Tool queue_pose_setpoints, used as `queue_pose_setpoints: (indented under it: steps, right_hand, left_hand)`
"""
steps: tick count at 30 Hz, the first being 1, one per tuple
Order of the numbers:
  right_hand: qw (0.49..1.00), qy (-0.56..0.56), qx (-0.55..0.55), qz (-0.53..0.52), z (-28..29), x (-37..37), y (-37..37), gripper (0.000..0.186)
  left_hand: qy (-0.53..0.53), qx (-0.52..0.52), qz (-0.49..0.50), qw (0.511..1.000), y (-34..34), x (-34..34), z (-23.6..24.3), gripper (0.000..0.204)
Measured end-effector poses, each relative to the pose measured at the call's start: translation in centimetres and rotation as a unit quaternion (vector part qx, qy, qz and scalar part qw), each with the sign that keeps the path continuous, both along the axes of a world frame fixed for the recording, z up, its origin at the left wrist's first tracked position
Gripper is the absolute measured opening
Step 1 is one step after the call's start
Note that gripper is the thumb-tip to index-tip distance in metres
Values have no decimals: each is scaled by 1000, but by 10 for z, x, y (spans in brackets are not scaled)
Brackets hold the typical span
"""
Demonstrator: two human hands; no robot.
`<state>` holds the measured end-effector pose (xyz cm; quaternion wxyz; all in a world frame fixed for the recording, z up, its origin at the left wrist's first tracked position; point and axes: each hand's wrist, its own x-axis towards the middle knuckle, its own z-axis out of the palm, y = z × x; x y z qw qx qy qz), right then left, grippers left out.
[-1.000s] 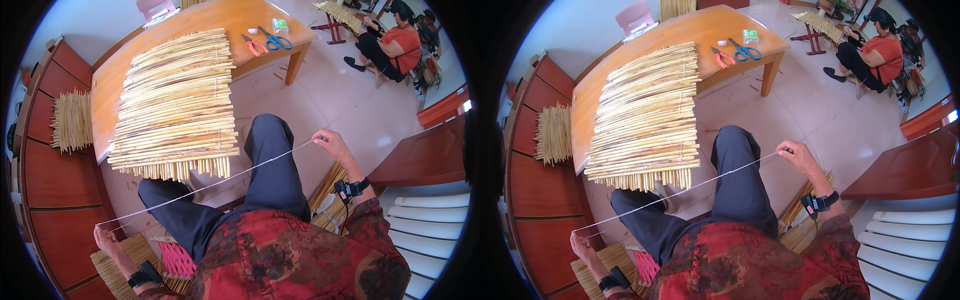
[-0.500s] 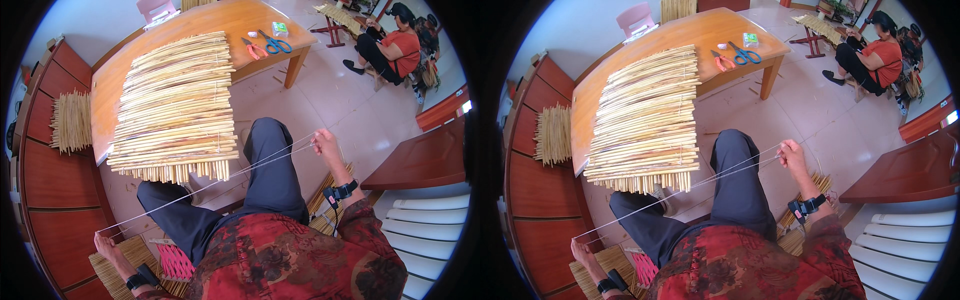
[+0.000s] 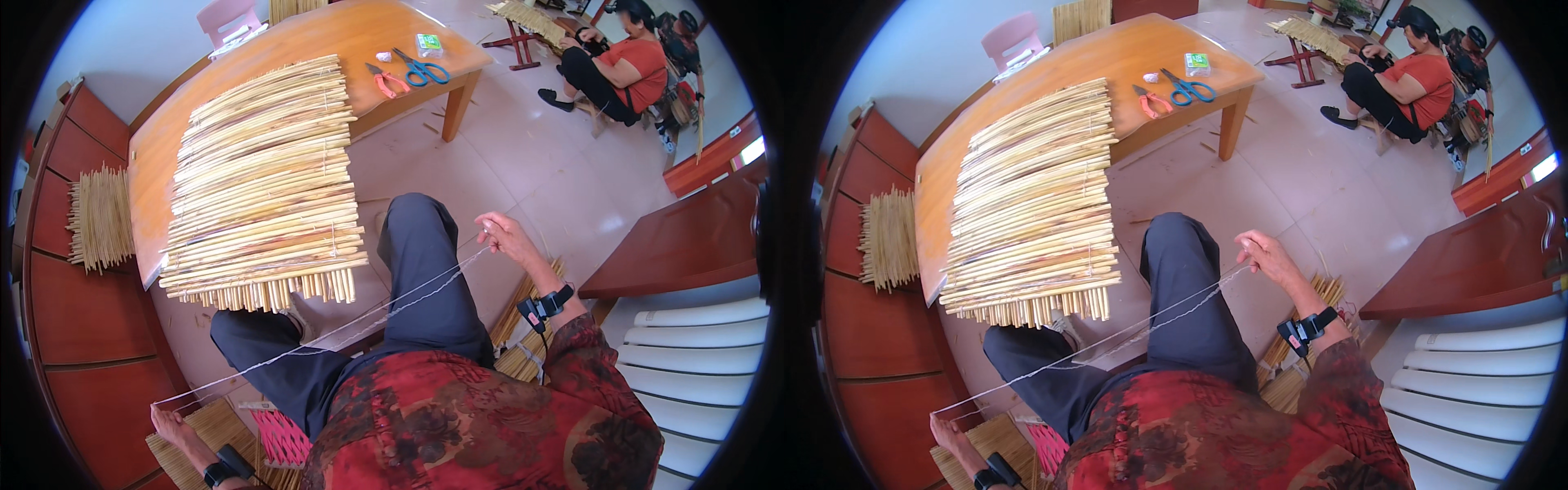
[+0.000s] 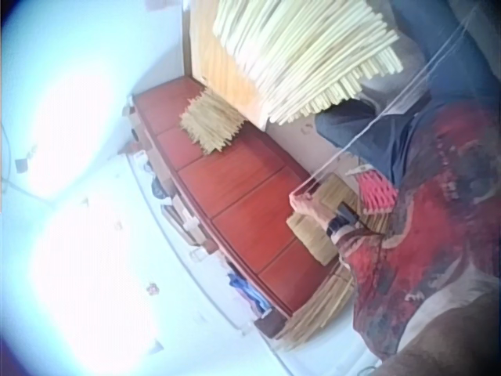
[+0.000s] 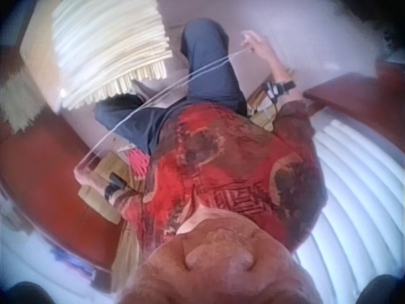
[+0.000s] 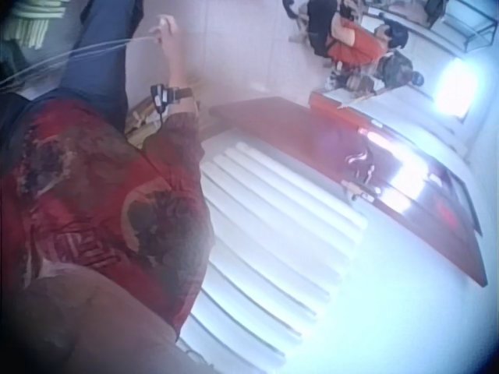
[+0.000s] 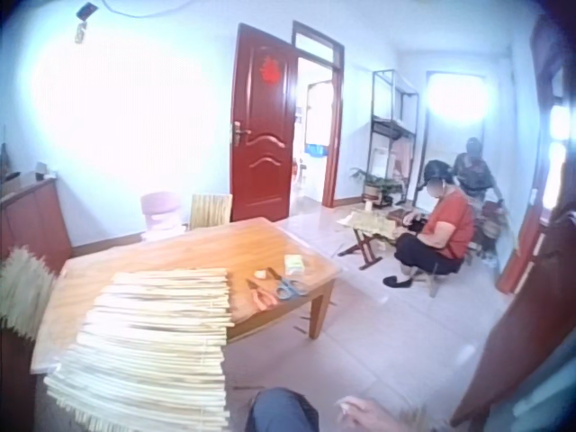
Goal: The person weaves a mat using straw sticks and white string, repeatedly threading the string through a needle, pulling it through the straw bundles, and securing the bundles together, occasionally using scissors to cut the string.
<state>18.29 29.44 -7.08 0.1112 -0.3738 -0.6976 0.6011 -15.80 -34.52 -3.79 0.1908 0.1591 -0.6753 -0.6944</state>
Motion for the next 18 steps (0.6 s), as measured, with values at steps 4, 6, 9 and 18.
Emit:
queue_pose_setpoints:
  steps: [4,6,9,18]
  right_hand:
    - [988,-41,140,40,-3,11,5,19]
    - [977,-81,197,27,-3,14,5,18]
    - [930,-143,339,23,-7,17,5,18]
    - [843,-188,503,-39,-28,52,65,23]
  left_hand:
    - [-2,1,-7,1000,-3,-4,-1,17]
    - [-4,-3,14,1000,-15,-12,-4,18]
    - [-13,-20,-2,1000,-19,-15,-6,18]
    - [-46,-66,-153,985,43,6,21,10]
